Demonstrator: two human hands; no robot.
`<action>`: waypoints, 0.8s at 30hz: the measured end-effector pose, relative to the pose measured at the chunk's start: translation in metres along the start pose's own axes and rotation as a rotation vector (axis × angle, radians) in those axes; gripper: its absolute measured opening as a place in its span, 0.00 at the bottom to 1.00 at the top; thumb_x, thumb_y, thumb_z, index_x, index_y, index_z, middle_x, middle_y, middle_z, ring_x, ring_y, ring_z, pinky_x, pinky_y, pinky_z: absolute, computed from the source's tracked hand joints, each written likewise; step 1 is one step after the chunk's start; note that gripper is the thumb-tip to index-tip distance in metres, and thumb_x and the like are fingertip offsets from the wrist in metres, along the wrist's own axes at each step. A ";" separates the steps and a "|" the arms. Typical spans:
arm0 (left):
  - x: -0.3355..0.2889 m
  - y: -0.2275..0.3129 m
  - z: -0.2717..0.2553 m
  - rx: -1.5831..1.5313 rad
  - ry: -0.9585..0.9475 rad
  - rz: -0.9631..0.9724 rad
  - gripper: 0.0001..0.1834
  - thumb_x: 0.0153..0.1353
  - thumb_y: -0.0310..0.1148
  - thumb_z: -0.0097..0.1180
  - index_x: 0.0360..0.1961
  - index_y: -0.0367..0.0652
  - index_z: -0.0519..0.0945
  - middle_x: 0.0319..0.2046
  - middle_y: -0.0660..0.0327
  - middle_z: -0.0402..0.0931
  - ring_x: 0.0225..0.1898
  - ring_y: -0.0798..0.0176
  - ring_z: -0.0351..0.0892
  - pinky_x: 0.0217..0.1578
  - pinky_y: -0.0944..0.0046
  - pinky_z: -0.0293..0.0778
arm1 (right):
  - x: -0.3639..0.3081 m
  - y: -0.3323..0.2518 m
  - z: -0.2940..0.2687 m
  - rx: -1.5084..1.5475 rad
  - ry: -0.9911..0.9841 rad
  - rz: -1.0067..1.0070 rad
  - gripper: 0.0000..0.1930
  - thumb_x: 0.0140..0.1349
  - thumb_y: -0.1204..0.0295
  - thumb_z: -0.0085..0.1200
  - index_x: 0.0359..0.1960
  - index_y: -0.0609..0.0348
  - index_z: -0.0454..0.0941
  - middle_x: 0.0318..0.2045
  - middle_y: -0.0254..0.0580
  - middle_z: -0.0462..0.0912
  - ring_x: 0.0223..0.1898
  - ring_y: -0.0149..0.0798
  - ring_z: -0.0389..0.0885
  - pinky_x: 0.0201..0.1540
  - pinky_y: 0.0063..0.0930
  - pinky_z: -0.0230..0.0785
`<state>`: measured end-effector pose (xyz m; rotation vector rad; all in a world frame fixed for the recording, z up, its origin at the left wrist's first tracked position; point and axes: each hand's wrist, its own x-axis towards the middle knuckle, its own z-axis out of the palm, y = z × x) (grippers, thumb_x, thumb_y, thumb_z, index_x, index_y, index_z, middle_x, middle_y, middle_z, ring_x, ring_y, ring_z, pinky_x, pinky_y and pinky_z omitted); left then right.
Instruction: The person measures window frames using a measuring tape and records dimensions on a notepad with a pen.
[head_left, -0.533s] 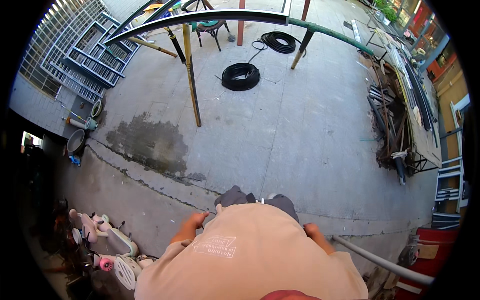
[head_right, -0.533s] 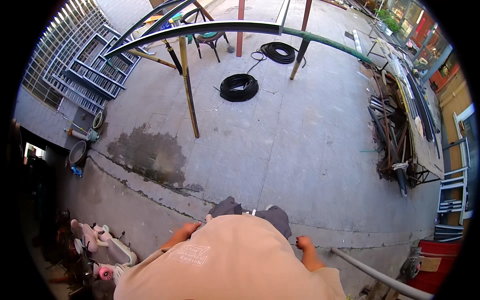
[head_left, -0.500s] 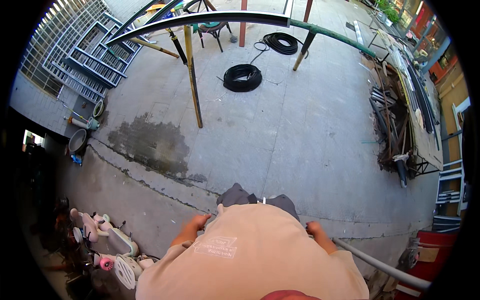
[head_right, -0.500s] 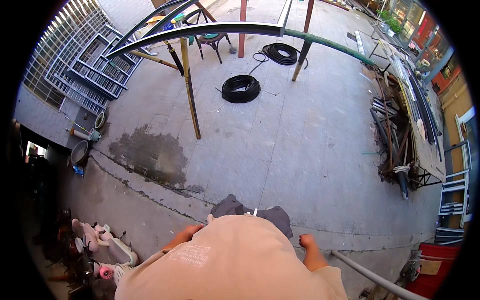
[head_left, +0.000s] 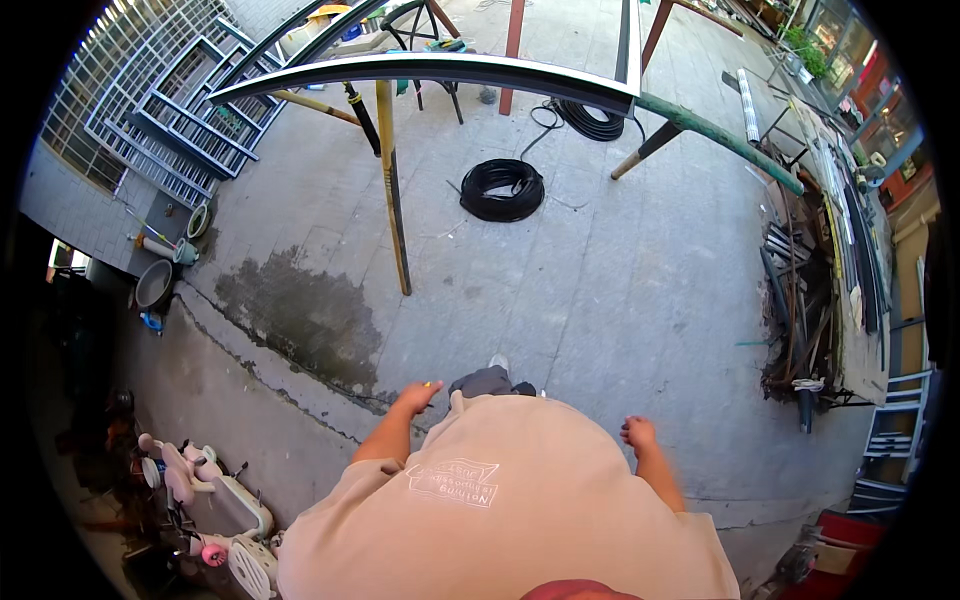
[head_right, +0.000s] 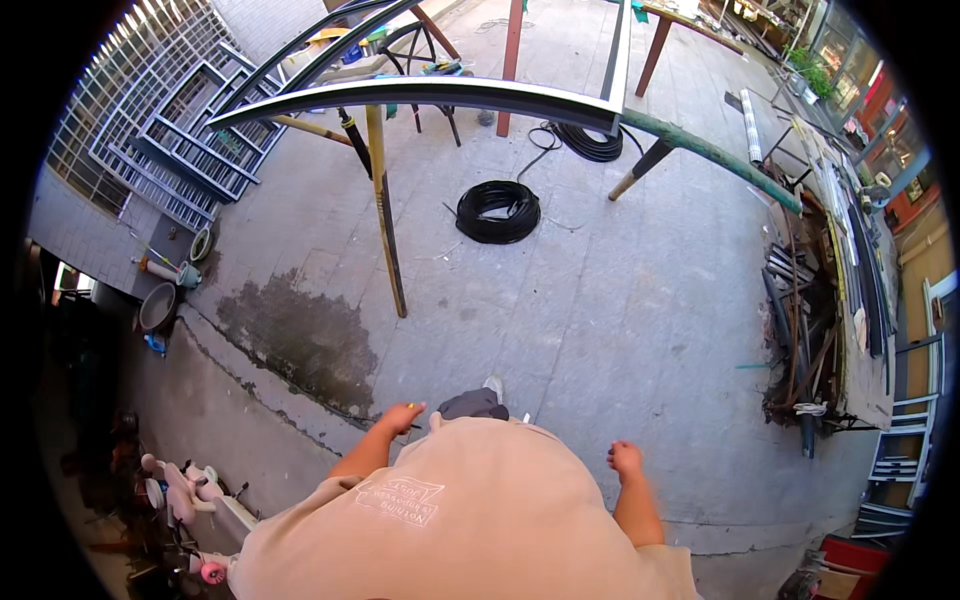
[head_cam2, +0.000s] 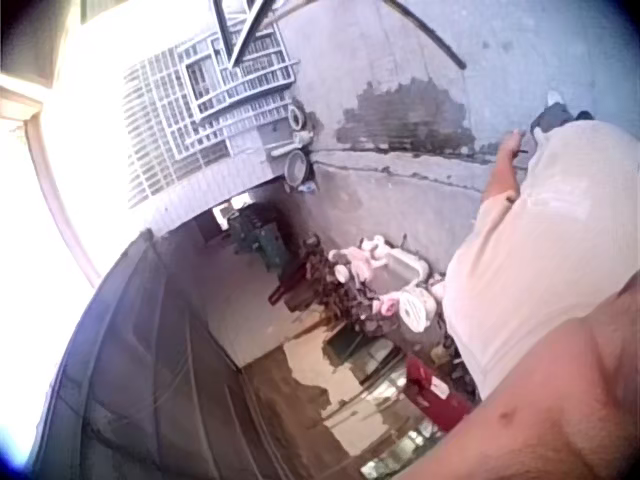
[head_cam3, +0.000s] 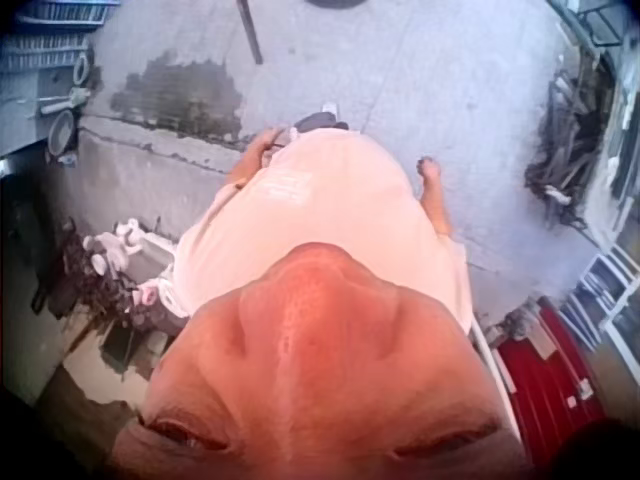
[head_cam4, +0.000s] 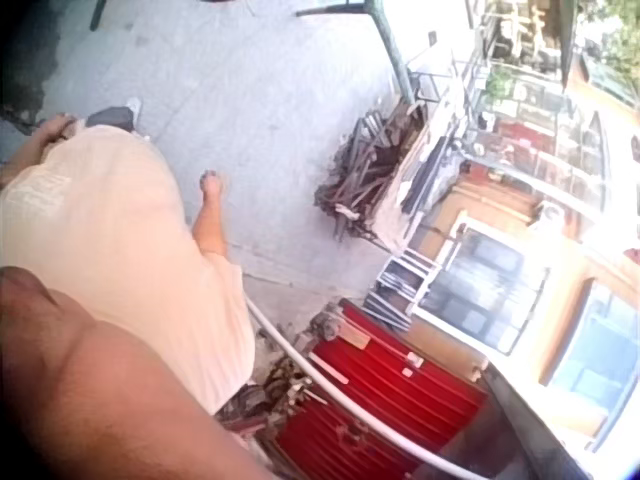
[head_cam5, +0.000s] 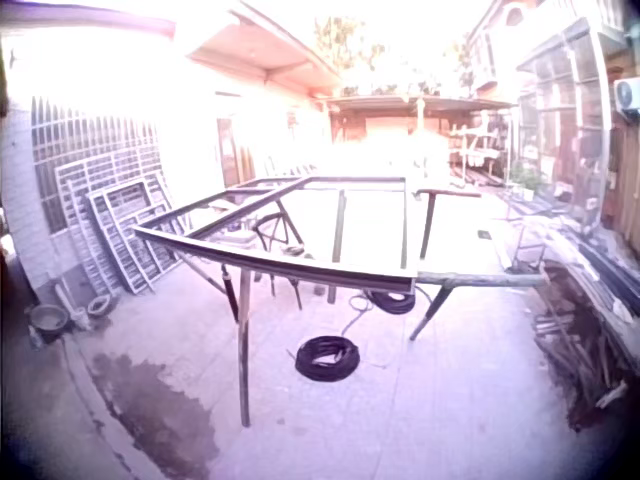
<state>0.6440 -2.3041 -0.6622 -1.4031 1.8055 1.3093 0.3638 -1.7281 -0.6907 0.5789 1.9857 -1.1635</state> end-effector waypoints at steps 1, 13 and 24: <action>0.013 0.023 -0.008 -0.002 -0.016 0.012 0.40 0.63 0.67 0.62 0.45 0.32 0.86 0.32 0.52 0.84 0.28 0.56 0.81 0.29 0.52 0.77 | -0.001 -0.008 0.008 0.004 -0.068 0.061 0.14 0.73 0.65 0.58 0.51 0.64 0.82 0.36 0.45 0.87 0.31 0.39 0.85 0.32 0.36 0.79; 0.082 0.157 -0.106 -0.216 0.096 0.014 0.30 0.65 0.61 0.66 0.36 0.40 0.79 0.23 0.65 0.71 0.22 0.64 0.72 0.24 0.60 0.72 | 0.057 -0.127 0.048 -0.270 -0.123 0.123 0.17 0.73 0.62 0.58 0.51 0.65 0.85 0.37 0.45 0.88 0.31 0.41 0.87 0.30 0.36 0.79; 0.075 0.135 -0.043 -0.288 0.052 -0.155 0.29 0.70 0.59 0.61 0.34 0.39 0.83 0.23 0.59 0.76 0.22 0.62 0.74 0.22 0.54 0.71 | 0.240 -0.346 0.068 -0.455 -0.163 -0.165 0.16 0.72 0.63 0.57 0.49 0.64 0.84 0.36 0.44 0.88 0.30 0.38 0.85 0.31 0.33 0.78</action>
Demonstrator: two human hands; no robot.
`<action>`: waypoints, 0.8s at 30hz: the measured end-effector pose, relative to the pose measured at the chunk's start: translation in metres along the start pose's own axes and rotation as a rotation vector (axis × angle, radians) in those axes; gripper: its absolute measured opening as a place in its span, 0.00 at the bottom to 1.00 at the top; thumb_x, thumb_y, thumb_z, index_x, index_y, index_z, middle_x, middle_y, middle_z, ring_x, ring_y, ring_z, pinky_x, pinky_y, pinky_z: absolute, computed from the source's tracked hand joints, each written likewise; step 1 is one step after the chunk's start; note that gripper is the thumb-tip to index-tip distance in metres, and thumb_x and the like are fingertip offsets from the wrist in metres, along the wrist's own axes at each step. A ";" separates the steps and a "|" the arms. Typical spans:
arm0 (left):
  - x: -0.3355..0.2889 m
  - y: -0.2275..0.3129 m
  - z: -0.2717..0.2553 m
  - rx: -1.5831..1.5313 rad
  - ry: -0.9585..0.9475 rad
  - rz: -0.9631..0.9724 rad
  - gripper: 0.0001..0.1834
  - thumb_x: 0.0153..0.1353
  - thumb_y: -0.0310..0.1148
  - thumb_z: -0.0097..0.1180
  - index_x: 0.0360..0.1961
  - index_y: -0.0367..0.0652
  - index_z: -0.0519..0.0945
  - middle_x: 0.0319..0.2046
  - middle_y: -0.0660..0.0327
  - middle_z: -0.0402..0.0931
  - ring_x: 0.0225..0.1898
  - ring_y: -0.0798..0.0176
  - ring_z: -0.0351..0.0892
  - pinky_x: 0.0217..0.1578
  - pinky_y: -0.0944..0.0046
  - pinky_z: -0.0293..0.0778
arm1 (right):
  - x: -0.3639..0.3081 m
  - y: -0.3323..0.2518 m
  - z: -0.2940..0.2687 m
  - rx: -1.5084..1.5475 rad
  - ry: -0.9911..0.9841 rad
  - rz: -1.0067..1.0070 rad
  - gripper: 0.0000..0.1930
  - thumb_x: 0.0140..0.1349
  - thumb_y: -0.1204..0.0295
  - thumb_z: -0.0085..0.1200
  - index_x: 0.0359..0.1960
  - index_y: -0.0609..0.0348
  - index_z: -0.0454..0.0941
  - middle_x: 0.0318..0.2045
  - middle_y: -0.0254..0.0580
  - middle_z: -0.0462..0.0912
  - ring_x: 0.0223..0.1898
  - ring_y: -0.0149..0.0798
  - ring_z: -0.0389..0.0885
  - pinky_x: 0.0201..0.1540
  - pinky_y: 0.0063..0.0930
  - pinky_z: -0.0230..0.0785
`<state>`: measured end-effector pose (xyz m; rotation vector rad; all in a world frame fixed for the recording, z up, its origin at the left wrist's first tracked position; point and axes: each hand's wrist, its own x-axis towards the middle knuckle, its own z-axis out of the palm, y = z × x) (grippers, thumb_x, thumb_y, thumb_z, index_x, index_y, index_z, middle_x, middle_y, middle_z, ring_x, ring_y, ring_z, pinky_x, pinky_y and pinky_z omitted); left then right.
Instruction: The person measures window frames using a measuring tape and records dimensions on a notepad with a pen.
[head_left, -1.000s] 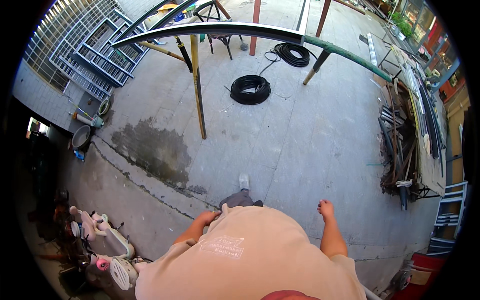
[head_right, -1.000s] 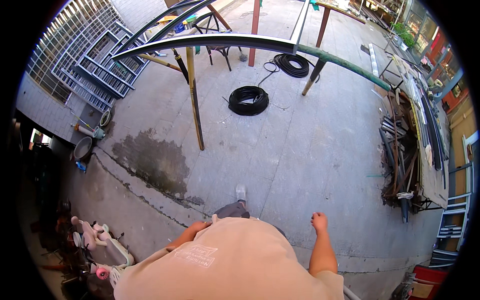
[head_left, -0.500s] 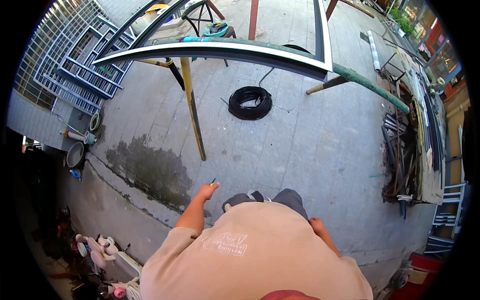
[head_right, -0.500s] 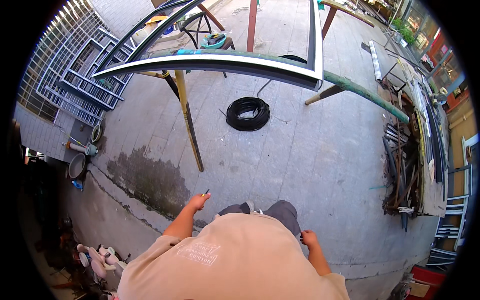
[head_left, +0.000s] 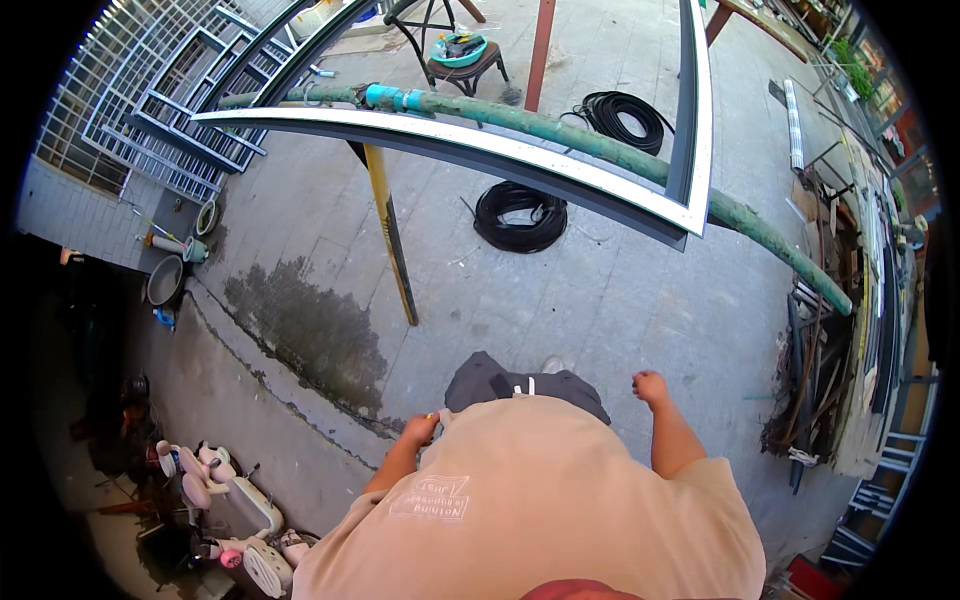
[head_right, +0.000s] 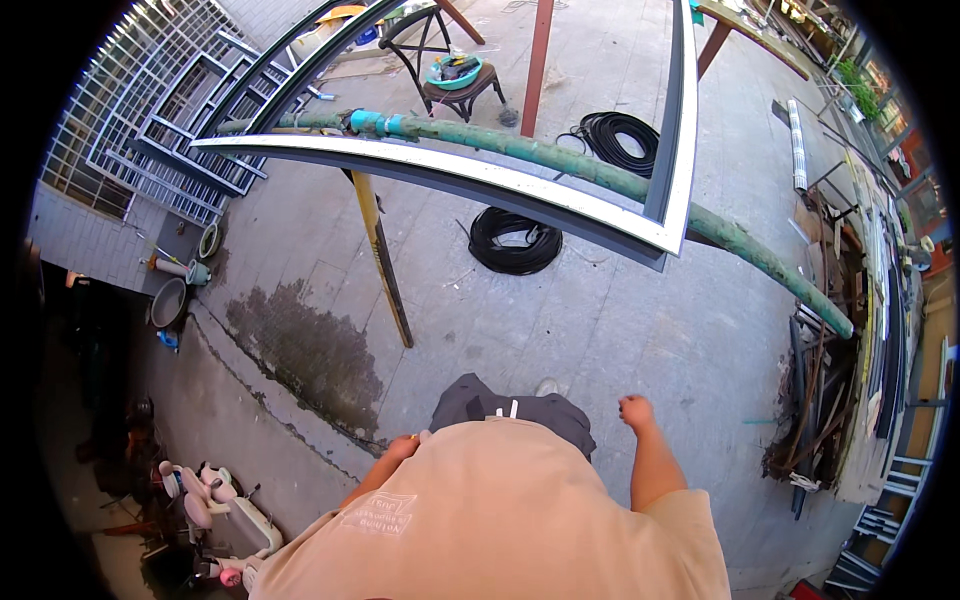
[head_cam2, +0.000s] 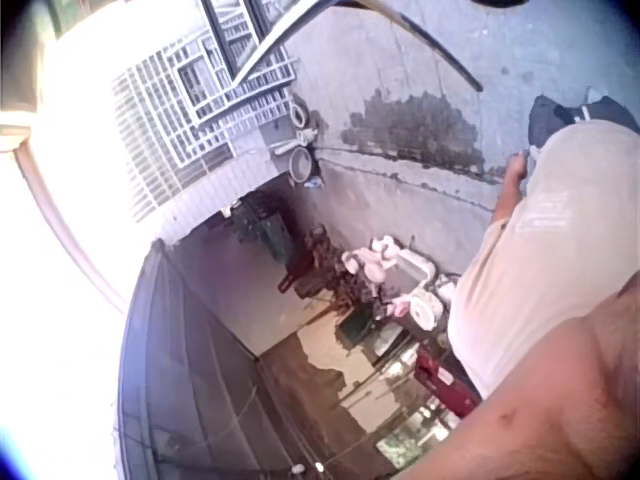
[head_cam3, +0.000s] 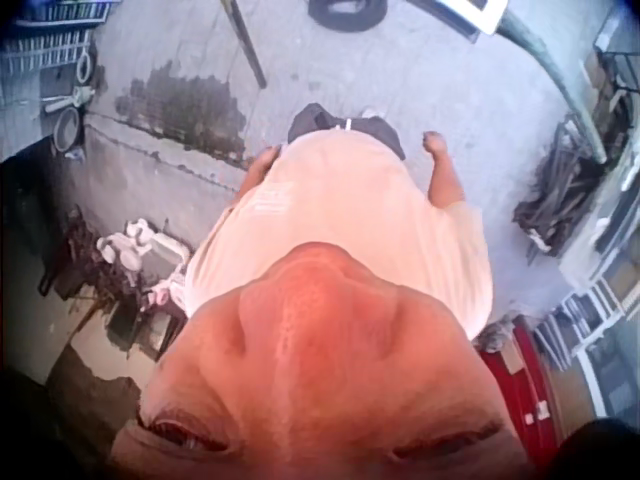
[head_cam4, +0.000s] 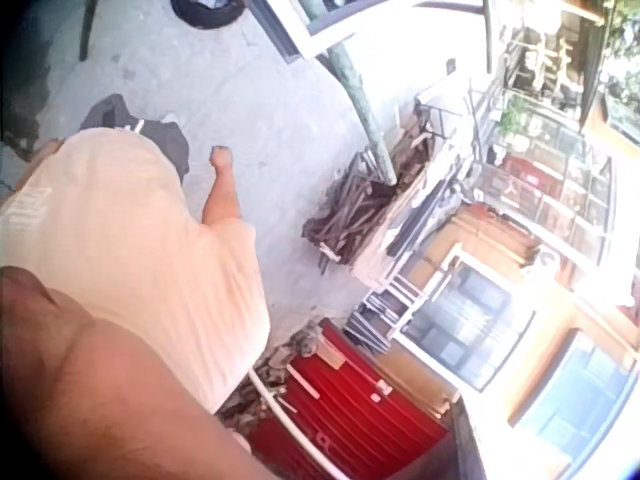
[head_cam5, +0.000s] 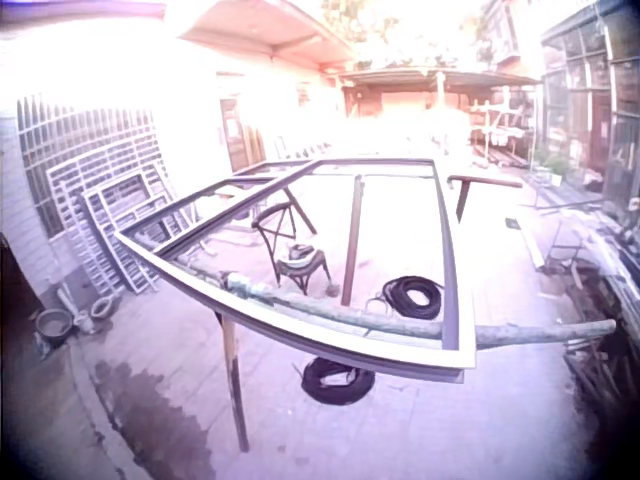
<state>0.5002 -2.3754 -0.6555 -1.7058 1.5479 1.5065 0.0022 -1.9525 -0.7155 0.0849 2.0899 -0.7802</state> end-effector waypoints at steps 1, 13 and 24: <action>0.005 -0.011 0.000 0.282 0.074 0.095 0.36 0.70 0.64 0.56 0.41 0.34 0.88 0.34 0.48 0.87 0.32 0.50 0.86 0.36 0.47 0.79 | 0.007 -0.026 -0.006 0.014 0.020 -0.035 0.16 0.72 0.63 0.57 0.50 0.64 0.84 0.35 0.44 0.88 0.30 0.37 0.85 0.31 0.33 0.78; 0.093 0.110 -0.080 0.091 -0.074 0.037 0.38 0.66 0.66 0.62 0.47 0.34 0.86 0.34 0.53 0.85 0.30 0.53 0.85 0.32 0.49 0.81 | -0.029 -0.083 0.045 0.215 0.102 0.087 0.15 0.73 0.63 0.56 0.47 0.63 0.84 0.33 0.42 0.86 0.31 0.35 0.84 0.31 0.31 0.78; 0.173 0.215 -0.164 0.194 -0.171 0.084 0.33 0.66 0.63 0.65 0.40 0.36 0.83 0.32 0.56 0.80 0.27 0.59 0.81 0.29 0.54 0.80 | -0.157 -0.038 0.156 0.274 0.104 0.345 0.16 0.72 0.64 0.58 0.50 0.65 0.85 0.37 0.45 0.88 0.31 0.38 0.87 0.30 0.35 0.80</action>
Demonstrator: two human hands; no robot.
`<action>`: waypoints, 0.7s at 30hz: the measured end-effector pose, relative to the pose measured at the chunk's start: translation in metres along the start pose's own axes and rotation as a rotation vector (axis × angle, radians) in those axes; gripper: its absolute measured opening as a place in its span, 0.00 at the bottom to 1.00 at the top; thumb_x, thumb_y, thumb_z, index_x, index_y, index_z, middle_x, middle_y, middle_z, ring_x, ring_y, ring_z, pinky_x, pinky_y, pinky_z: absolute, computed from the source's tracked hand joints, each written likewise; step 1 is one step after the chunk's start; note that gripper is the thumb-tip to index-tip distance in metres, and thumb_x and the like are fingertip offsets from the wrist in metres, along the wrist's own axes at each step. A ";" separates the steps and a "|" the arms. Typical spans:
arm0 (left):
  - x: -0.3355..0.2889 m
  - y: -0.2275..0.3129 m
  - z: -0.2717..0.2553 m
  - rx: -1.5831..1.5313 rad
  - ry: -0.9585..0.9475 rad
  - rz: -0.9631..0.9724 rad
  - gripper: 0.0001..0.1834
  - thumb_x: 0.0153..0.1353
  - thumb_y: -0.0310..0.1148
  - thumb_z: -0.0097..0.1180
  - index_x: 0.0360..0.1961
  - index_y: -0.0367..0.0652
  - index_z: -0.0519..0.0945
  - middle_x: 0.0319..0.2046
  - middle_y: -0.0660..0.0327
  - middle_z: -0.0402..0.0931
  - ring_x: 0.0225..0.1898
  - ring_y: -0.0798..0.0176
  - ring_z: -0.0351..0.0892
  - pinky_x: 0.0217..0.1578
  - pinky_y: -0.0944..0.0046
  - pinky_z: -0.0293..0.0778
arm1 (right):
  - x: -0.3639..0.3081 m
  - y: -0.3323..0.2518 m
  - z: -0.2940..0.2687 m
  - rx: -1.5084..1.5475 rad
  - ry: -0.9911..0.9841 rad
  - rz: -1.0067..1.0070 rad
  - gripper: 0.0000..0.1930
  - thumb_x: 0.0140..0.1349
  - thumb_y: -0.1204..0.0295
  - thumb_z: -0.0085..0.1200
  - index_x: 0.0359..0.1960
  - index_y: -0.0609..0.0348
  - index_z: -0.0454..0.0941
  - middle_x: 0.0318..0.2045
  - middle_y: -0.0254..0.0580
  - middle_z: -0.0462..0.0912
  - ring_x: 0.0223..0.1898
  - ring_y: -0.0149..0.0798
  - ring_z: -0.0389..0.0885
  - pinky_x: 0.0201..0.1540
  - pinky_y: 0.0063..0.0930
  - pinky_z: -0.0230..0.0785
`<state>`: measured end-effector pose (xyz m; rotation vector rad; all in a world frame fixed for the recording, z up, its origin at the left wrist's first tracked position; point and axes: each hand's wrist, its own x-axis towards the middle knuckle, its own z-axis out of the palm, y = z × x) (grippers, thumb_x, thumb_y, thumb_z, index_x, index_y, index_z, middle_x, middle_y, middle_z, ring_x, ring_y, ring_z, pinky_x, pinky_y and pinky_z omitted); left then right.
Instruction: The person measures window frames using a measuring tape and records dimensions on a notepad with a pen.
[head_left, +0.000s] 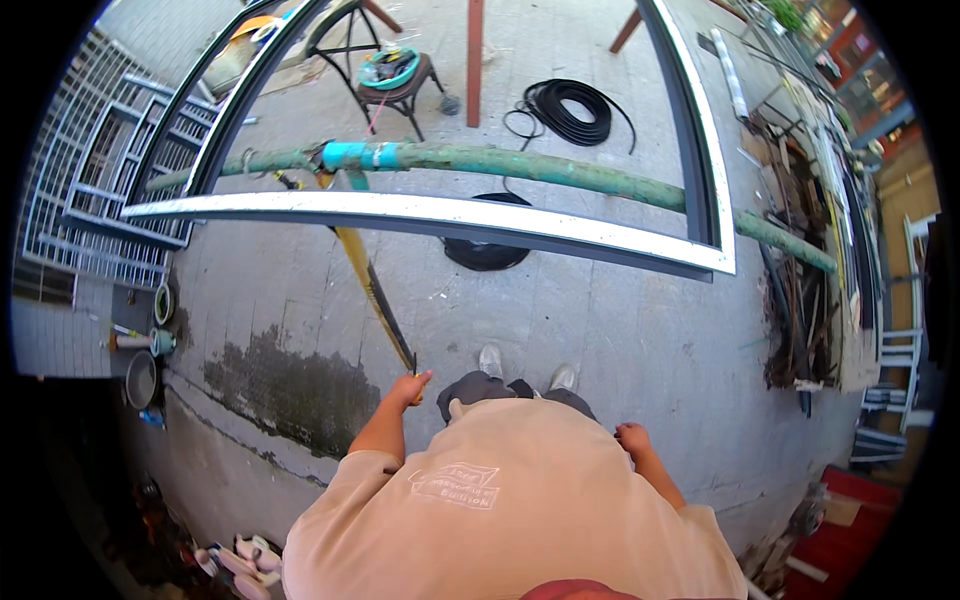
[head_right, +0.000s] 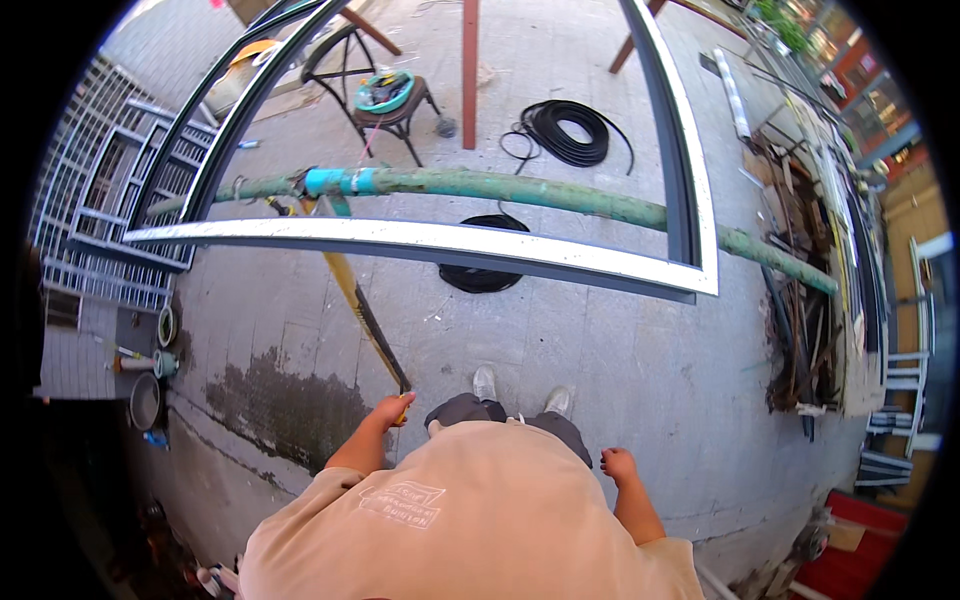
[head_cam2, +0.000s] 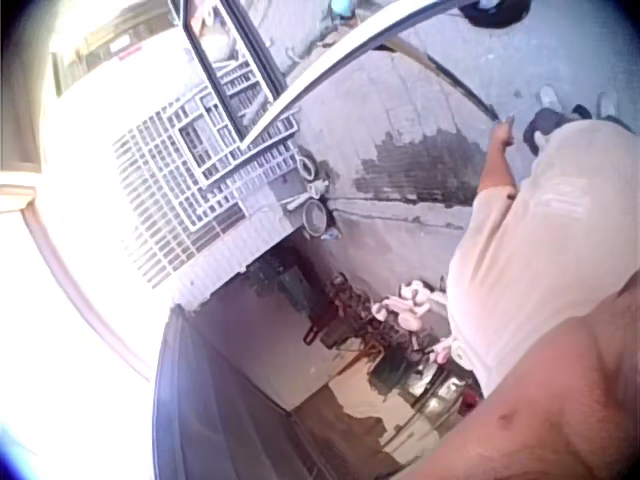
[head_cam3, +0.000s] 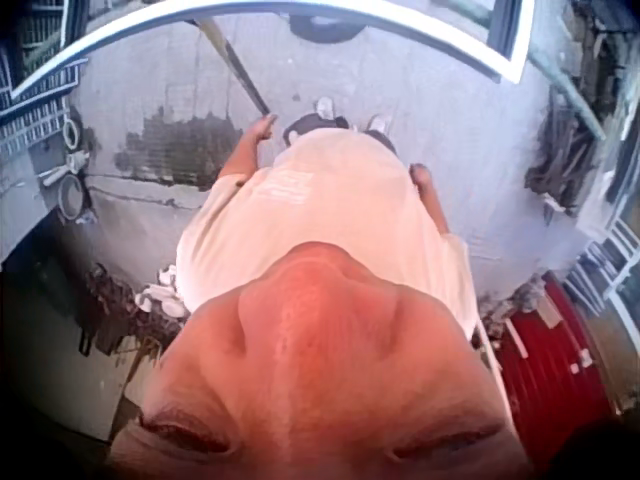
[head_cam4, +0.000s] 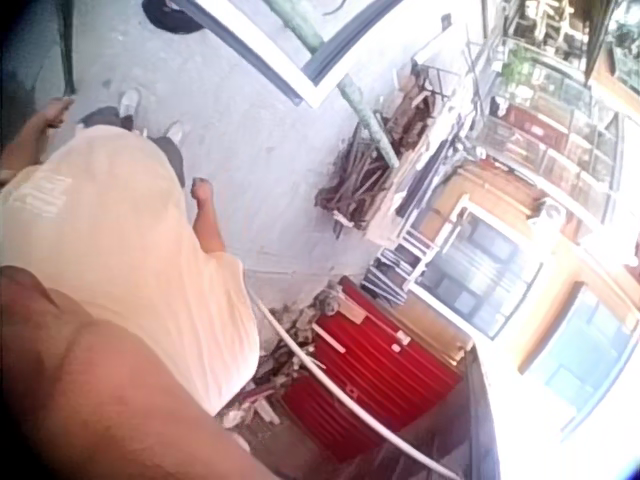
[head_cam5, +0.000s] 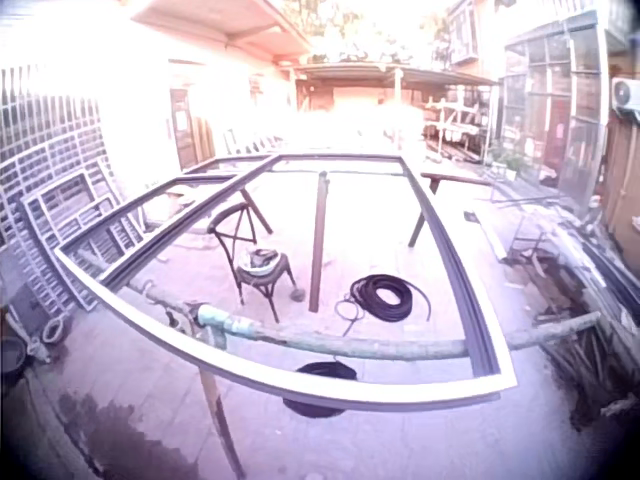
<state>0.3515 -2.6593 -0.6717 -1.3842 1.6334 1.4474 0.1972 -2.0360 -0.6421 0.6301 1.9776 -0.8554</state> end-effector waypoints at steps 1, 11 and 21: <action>0.005 0.005 -0.003 0.017 -0.027 -0.030 0.33 0.66 0.62 0.65 0.39 0.36 0.83 0.32 0.56 0.80 0.27 0.58 0.81 0.28 0.54 0.80 | -0.004 -0.004 0.007 0.038 -0.004 0.008 0.17 0.72 0.64 0.57 0.52 0.66 0.84 0.40 0.47 0.89 0.35 0.41 0.88 0.36 0.38 0.81; 0.021 0.048 0.024 0.124 -0.087 0.094 0.34 0.67 0.60 0.65 0.49 0.33 0.85 0.36 0.55 0.82 0.32 0.60 0.82 0.31 0.55 0.81 | -0.020 -0.012 0.030 0.122 0.012 -0.088 0.20 0.74 0.62 0.57 0.57 0.66 0.82 0.43 0.48 0.89 0.37 0.40 0.87 0.37 0.35 0.80; -0.041 0.037 0.061 0.489 0.004 0.331 0.38 0.68 0.65 0.57 0.52 0.33 0.85 0.45 0.43 0.87 0.41 0.46 0.87 0.45 0.48 0.80 | 0.005 0.091 0.022 0.203 -0.010 0.047 0.17 0.73 0.64 0.58 0.53 0.66 0.82 0.39 0.49 0.89 0.32 0.41 0.87 0.32 0.36 0.80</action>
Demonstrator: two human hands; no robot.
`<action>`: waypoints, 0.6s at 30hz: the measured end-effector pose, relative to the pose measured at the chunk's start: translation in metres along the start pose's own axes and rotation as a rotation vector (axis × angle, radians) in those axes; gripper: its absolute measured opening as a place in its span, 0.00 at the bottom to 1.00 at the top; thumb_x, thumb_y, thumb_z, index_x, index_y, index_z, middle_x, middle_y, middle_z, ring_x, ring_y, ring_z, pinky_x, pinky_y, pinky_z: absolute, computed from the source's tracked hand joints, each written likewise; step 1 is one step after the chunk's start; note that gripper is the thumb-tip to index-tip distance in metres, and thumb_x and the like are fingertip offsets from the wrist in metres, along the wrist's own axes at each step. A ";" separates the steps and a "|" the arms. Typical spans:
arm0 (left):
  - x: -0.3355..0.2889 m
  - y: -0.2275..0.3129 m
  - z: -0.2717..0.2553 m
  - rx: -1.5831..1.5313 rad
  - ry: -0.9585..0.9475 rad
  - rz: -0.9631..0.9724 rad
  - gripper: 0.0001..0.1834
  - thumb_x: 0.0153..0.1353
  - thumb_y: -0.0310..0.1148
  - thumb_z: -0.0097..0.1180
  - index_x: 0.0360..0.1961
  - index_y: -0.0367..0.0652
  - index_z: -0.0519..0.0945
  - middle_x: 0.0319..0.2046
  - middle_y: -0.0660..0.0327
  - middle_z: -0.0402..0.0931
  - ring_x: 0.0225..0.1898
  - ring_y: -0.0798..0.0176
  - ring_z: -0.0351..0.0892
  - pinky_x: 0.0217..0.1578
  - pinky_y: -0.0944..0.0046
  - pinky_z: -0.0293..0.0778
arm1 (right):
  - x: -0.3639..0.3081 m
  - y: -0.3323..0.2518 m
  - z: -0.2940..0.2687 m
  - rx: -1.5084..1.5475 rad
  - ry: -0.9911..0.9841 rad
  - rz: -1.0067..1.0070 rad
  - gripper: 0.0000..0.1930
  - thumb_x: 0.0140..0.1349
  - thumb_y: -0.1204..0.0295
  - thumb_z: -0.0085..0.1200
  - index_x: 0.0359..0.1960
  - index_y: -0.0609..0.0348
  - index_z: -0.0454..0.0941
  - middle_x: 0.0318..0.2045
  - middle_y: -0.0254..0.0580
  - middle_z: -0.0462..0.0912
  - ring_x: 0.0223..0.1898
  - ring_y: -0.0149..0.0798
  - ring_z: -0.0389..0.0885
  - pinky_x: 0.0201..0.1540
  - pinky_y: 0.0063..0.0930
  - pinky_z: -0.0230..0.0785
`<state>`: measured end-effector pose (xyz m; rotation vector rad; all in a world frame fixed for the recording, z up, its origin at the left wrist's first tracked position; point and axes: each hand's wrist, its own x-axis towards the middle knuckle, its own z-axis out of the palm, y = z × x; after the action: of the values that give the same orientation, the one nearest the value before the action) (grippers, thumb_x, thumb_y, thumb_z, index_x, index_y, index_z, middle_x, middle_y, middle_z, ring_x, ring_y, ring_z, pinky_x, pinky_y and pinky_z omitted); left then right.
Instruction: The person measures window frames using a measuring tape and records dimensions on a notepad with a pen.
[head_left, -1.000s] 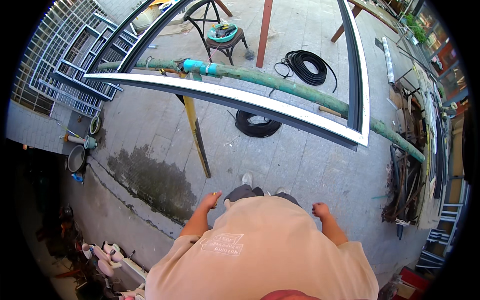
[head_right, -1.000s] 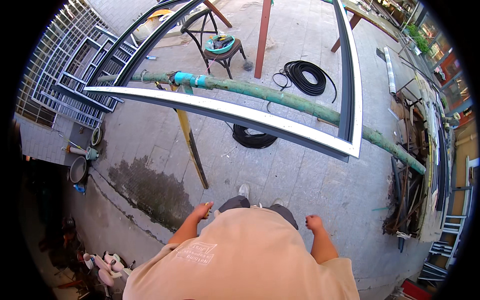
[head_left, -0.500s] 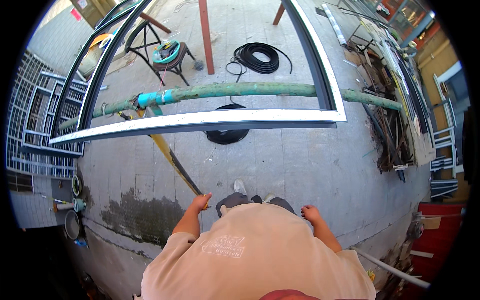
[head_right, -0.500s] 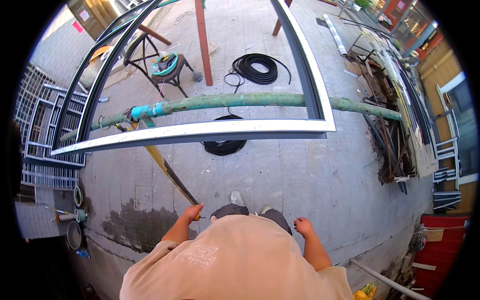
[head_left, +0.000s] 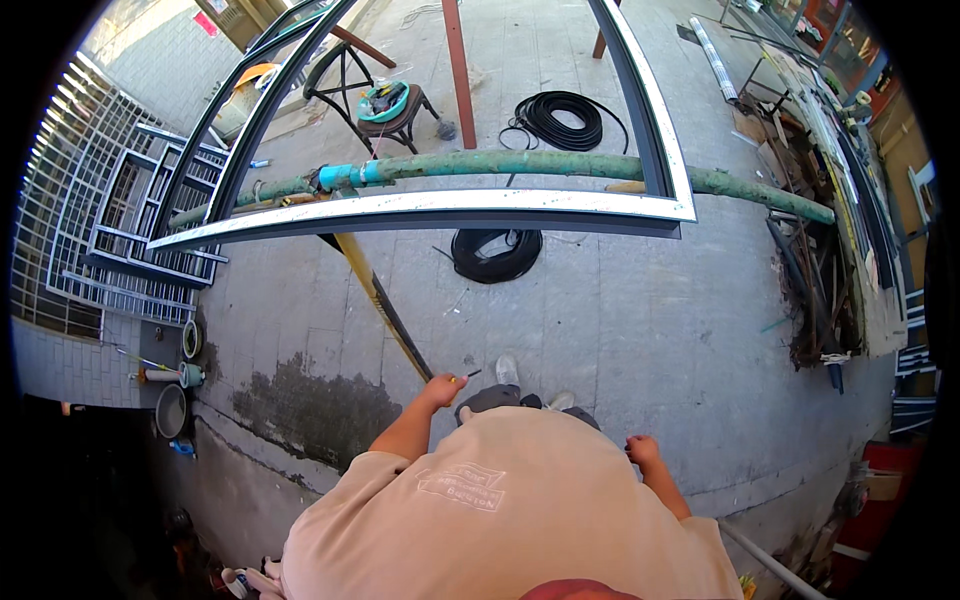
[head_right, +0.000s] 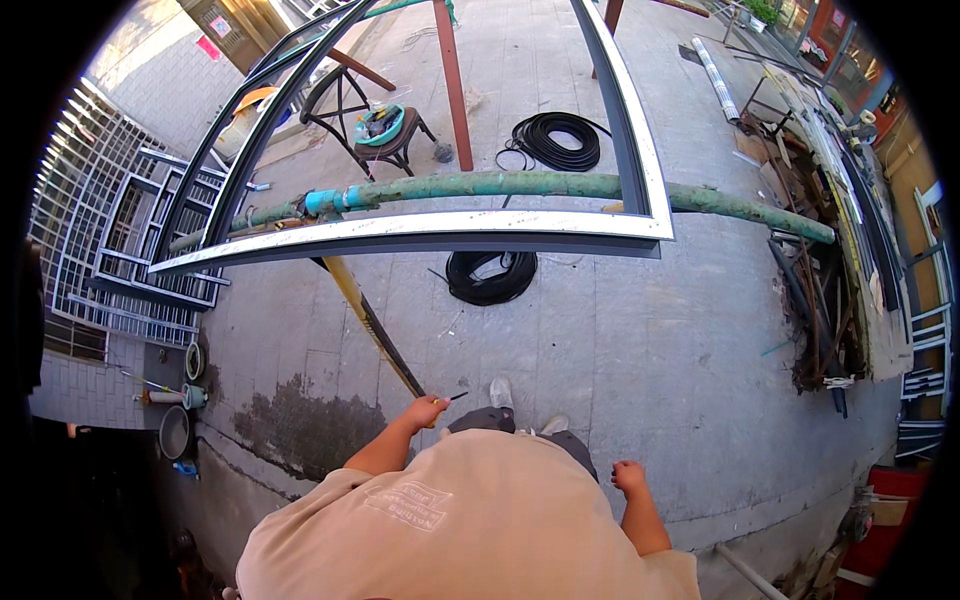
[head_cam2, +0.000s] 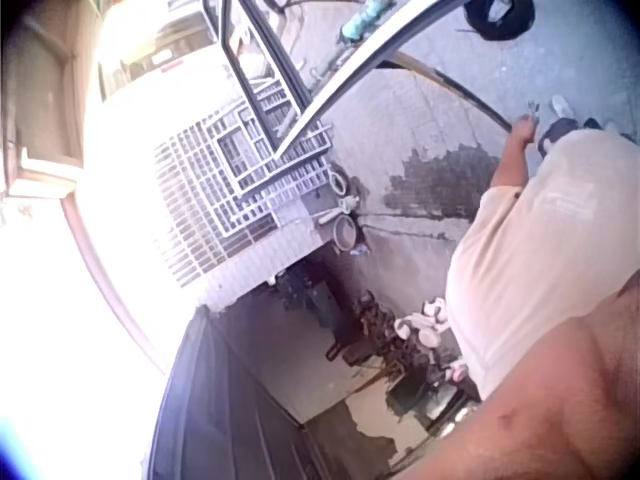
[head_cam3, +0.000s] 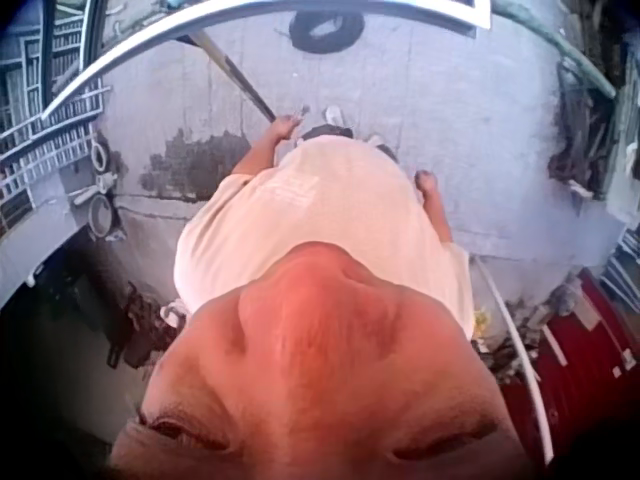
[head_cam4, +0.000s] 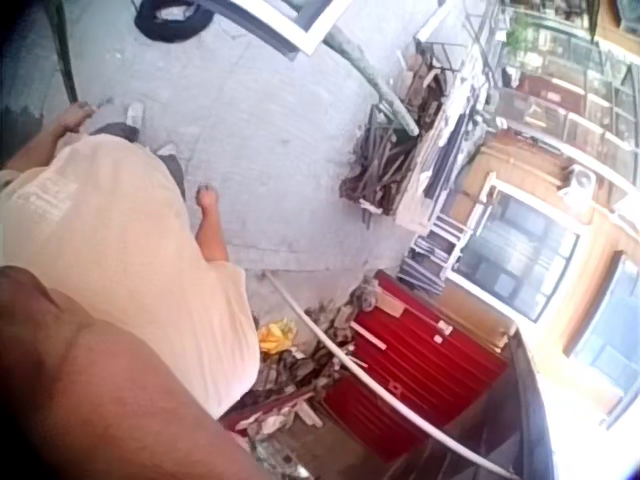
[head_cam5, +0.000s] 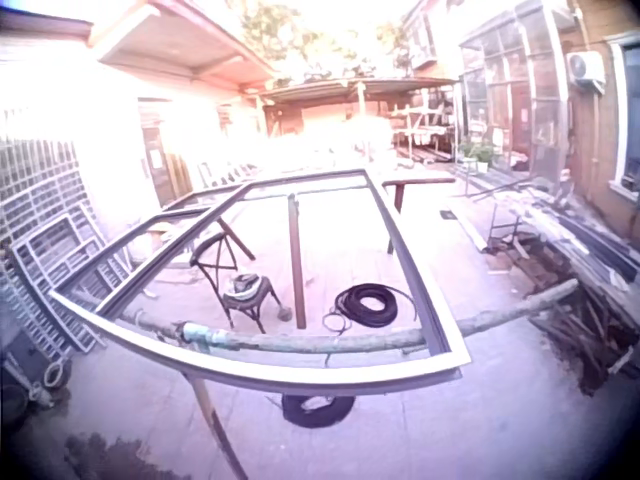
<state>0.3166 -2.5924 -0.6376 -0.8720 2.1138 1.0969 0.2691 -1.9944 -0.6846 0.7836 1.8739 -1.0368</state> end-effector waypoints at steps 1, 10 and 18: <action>-0.009 -0.004 0.004 -0.033 0.011 -0.007 0.38 0.69 0.65 0.56 0.51 0.33 0.85 0.43 0.42 0.87 0.40 0.44 0.87 0.44 0.47 0.80 | 0.011 0.015 -0.004 0.032 -0.028 0.018 0.16 0.73 0.64 0.58 0.51 0.66 0.82 0.37 0.48 0.88 0.30 0.41 0.86 0.29 0.36 0.79; -0.078 -0.061 0.047 -0.255 0.074 -0.326 0.35 0.72 0.63 0.55 0.55 0.37 0.83 0.38 0.55 0.86 0.34 0.54 0.85 0.38 0.50 0.83 | 0.058 0.000 -0.014 -0.210 -0.047 -0.198 0.14 0.71 0.66 0.58 0.46 0.68 0.85 0.36 0.47 0.89 0.29 0.40 0.87 0.32 0.39 0.81; -0.104 0.045 0.017 -1.215 -0.146 0.002 0.21 0.81 0.50 0.44 0.53 0.45 0.80 0.53 0.57 0.80 0.56 0.54 0.82 0.57 0.46 0.82 | -0.102 -0.245 0.049 -0.431 -0.197 -0.891 0.27 0.68 0.55 0.65 0.61 0.62 0.81 0.47 0.53 0.89 0.49 0.48 0.87 0.51 0.43 0.79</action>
<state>0.3481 -2.5295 -0.5476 -1.2027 1.1617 2.3928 0.1342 -2.1633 -0.5226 -0.4475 2.1853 -1.0884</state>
